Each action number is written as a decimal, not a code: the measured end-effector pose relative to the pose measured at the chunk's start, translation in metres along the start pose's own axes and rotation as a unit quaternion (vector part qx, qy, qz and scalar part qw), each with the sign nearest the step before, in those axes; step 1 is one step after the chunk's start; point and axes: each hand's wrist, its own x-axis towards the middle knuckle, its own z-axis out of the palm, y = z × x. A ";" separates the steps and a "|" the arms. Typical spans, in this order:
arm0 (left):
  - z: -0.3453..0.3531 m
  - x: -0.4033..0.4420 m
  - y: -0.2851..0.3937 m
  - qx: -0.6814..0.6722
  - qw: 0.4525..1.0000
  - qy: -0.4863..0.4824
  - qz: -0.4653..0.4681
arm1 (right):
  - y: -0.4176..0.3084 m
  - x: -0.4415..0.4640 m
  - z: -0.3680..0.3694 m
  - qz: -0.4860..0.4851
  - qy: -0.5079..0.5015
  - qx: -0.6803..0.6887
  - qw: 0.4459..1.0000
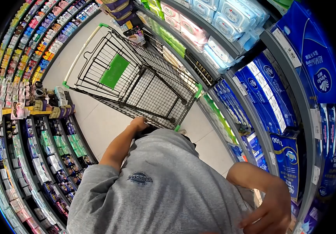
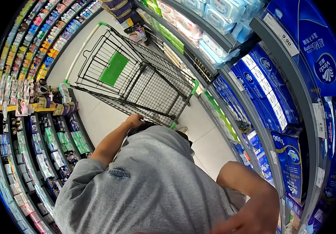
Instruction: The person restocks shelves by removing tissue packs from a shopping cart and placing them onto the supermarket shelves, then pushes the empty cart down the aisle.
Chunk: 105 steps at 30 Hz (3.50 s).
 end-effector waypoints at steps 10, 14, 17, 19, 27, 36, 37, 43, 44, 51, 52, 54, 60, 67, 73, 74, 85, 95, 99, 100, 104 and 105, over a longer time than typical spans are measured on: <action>-0.009 -0.006 0.024 0.089 0.994 -0.018 -0.054 | -0.007 -0.005 0.003 0.022 0.034 0.023 0.999; -0.012 -0.001 0.038 0.184 0.981 -0.031 -0.054 | -0.007 -0.010 0.005 0.026 0.016 -0.046 0.998; -0.024 -0.014 0.049 0.175 0.982 -0.042 -0.050 | -0.006 -0.004 0.003 0.024 0.058 0.024 0.998; -0.019 -0.012 0.037 0.152 0.987 -0.034 -0.030 | -0.004 -0.003 0.005 0.033 0.060 -0.005 0.998; -0.003 -0.022 0.025 0.022 0.999 -0.012 -0.023 | 0.017 0.007 -0.016 0.028 0.072 0.008 0.997; -0.016 0.001 -0.007 -0.010 0.996 0.070 -0.058 | 0.037 0.002 -0.038 0.023 0.042 0.028 0.998; -0.021 0.004 -0.009 -0.011 0.994 0.092 -0.055 | 0.039 0.000 -0.040 0.040 0.035 0.017 0.998; -0.059 0.032 -0.044 -0.030 0.996 0.062 -0.051 | 0.113 -0.028 -0.067 0.152 0.147 0.106 0.972; -0.062 0.042 -0.054 -0.036 0.997 0.056 -0.033 | 0.140 -0.048 -0.069 0.228 0.269 0.091 0.931; -0.117 0.086 -0.075 -0.011 0.998 0.042 0.055 | 0.420 -0.263 -0.025 0.697 0.297 -0.257 0.600; -0.122 0.094 -0.077 -0.031 0.997 0.041 0.057 | 0.445 -0.269 -0.011 0.711 0.236 -0.266 0.606; -0.134 0.102 -0.072 -0.045 0.994 0.065 0.076 | 0.476 -0.269 0.014 0.741 0.126 -0.366 0.548; -0.184 0.120 -0.100 -0.192 0.958 0.116 0.179 | 0.512 -0.240 -0.042 0.885 0.102 -0.195 0.410; -0.216 0.132 -0.232 -0.013 0.936 0.350 0.025 | 0.545 -0.233 -0.070 0.900 0.221 -0.202 0.316; -0.226 0.144 -0.252 0.019 0.949 0.315 -0.002 | 0.558 -0.226 -0.095 0.916 0.199 -0.154 0.313; -0.228 0.144 -0.248 0.005 0.952 0.306 -0.011 | 0.561 -0.226 -0.099 0.912 0.209 -0.158 0.315; -0.229 0.151 -0.230 -0.022 0.951 0.294 -0.088 | 0.546 -0.241 -0.106 0.876 0.121 -0.117 0.452; -0.243 0.161 -0.211 -0.006 0.963 0.189 -0.194 | 0.533 -0.268 -0.098 0.833 0.192 -0.169 0.490; -0.245 0.160 -0.213 0.008 0.968 0.153 -0.200 | 0.533 -0.276 -0.105 0.827 0.212 -0.132 0.503; -0.248 0.158 -0.212 0.001 0.969 0.134 -0.208 | 0.533 -0.276 -0.108 0.833 0.199 -0.130 0.499; -0.242 0.153 -0.218 -0.011 0.974 0.105 -0.200 | 0.525 -0.270 -0.114 0.829 0.199 -0.121 0.508; -0.241 0.151 -0.219 -0.013 0.976 0.110 -0.188 | 0.524 -0.266 -0.116 0.827 0.210 -0.111 0.509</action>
